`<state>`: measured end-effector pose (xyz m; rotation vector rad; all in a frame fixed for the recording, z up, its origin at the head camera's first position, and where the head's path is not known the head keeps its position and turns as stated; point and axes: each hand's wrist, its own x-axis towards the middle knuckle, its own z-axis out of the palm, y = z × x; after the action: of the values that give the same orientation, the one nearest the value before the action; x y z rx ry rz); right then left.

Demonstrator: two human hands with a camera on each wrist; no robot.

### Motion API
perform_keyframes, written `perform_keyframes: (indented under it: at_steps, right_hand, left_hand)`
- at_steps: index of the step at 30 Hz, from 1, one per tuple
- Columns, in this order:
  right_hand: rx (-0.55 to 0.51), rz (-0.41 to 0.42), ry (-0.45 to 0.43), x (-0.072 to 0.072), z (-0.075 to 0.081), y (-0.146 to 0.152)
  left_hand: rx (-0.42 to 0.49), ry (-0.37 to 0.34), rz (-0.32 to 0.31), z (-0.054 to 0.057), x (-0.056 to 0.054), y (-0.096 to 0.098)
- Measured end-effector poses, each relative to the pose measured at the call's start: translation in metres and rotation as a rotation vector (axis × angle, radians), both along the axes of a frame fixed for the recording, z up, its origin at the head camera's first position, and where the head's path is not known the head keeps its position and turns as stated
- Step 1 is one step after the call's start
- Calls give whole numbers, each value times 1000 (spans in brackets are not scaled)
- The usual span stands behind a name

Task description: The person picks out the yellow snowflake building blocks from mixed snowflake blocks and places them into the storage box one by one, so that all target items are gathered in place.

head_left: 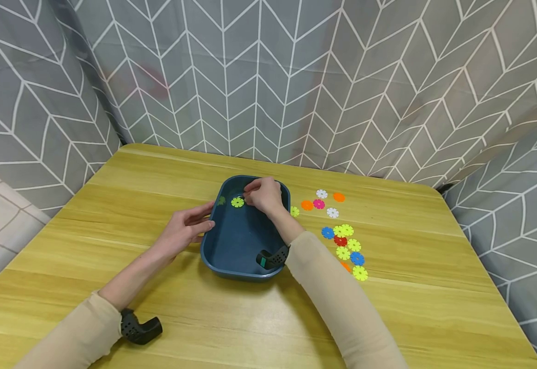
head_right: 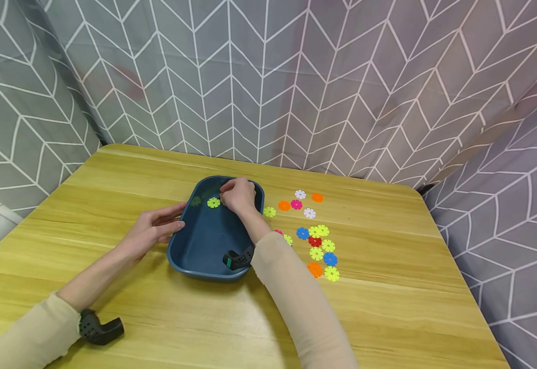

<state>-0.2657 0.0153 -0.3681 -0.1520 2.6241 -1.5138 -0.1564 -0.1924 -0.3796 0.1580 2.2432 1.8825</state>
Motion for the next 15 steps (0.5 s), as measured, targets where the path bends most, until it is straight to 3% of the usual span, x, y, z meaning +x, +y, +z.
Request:
perform_keyframes:
  at_steps: [8,15]
  right_hand:
    - [-118,8,-46,3,6,3]
    - [-198,82,-97,9,27,6]
  left_hand:
    - [6,0,4,0,-1,2]
    - [-6,2,10,1,1,2]
